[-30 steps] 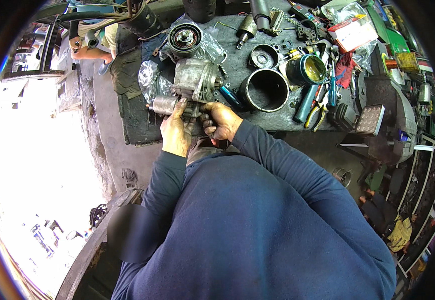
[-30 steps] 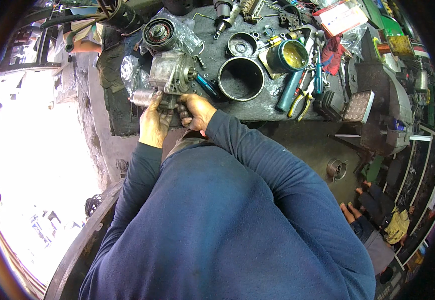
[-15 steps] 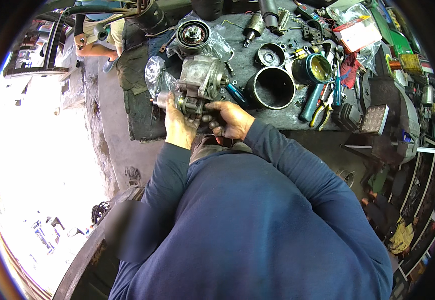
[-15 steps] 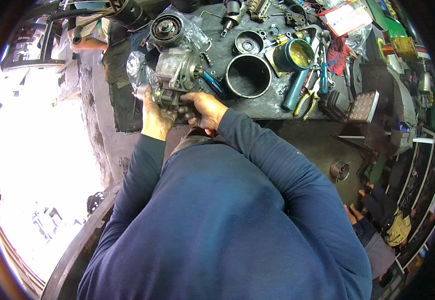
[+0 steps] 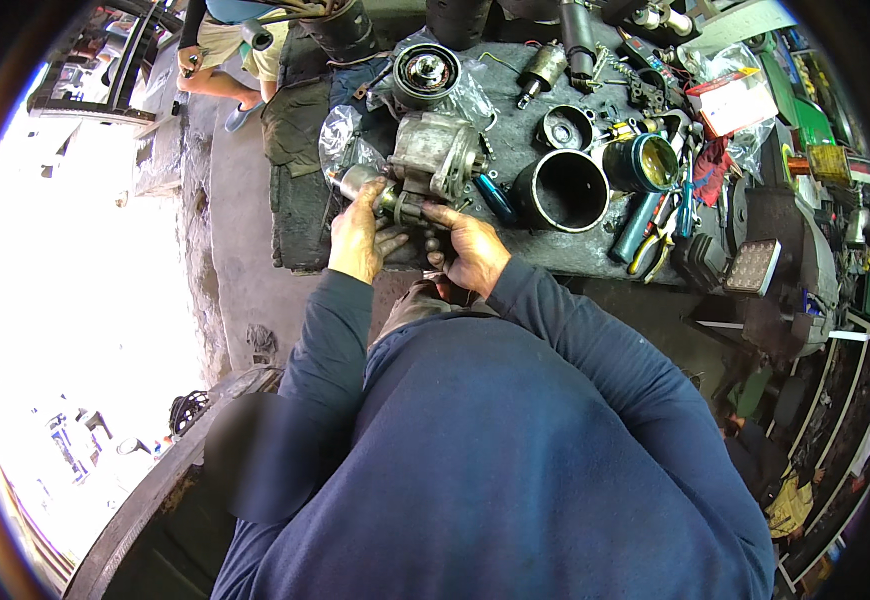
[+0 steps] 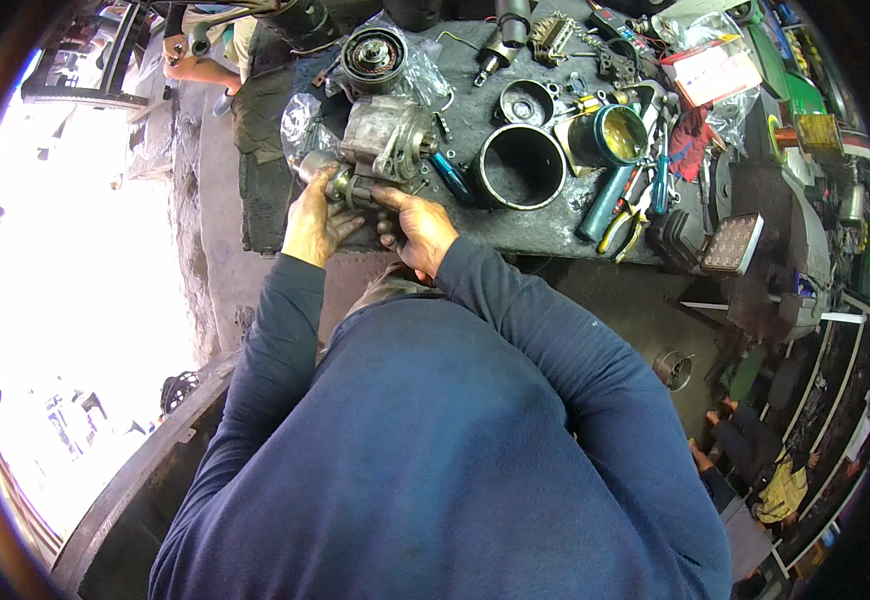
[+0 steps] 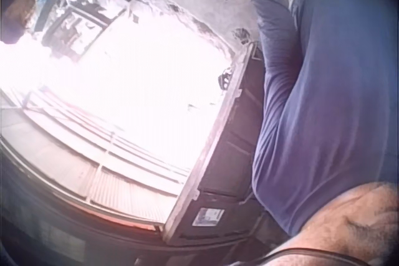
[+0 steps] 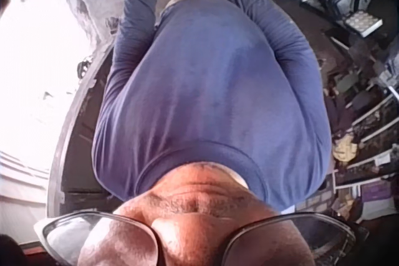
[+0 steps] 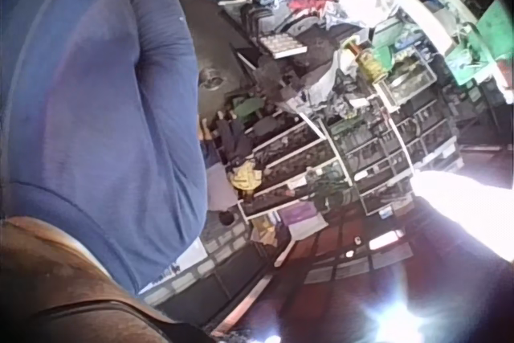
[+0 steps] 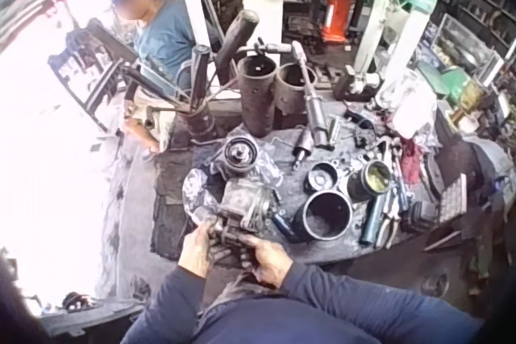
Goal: The person disassembles a mechanical housing on a workbench, removes internal components, and uses a screwdriver to adjust or remove parts. They handle gears, a cylindrical housing, and small fasteners, placing them on the cluttered table.
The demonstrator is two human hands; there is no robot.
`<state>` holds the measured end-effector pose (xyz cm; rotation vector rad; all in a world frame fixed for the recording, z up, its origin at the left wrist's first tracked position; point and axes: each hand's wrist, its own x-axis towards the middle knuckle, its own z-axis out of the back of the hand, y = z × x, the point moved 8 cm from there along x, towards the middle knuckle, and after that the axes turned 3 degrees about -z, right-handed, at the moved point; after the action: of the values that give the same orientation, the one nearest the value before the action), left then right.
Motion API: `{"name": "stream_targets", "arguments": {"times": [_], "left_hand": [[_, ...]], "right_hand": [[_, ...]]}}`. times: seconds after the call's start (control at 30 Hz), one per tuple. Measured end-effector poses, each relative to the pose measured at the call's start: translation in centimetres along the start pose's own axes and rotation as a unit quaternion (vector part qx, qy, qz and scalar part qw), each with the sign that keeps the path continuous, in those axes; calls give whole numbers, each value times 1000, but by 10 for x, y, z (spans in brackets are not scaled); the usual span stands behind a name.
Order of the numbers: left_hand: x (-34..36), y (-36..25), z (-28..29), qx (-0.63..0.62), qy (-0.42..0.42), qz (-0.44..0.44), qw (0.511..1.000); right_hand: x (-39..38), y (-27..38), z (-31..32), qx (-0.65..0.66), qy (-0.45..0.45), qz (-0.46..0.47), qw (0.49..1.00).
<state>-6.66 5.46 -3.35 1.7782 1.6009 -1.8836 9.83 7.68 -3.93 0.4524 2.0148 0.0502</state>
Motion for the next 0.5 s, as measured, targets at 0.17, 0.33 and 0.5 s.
{"name": "stream_targets", "arguments": {"times": [0.17, 0.33, 0.5], "left_hand": [[8, -7, -9, -26, 3, -10, 1000], [12, -13, -6, -26, -15, -32, 999], [9, -44, 12, 57, -16, -91, 994]], "right_hand": [[-4, 0, 0, 38, 1, 13, 999], [-9, 3, -2, 33, 15, 30, 999], [-11, 5, 3, -25, -3, 32, 999]]}}
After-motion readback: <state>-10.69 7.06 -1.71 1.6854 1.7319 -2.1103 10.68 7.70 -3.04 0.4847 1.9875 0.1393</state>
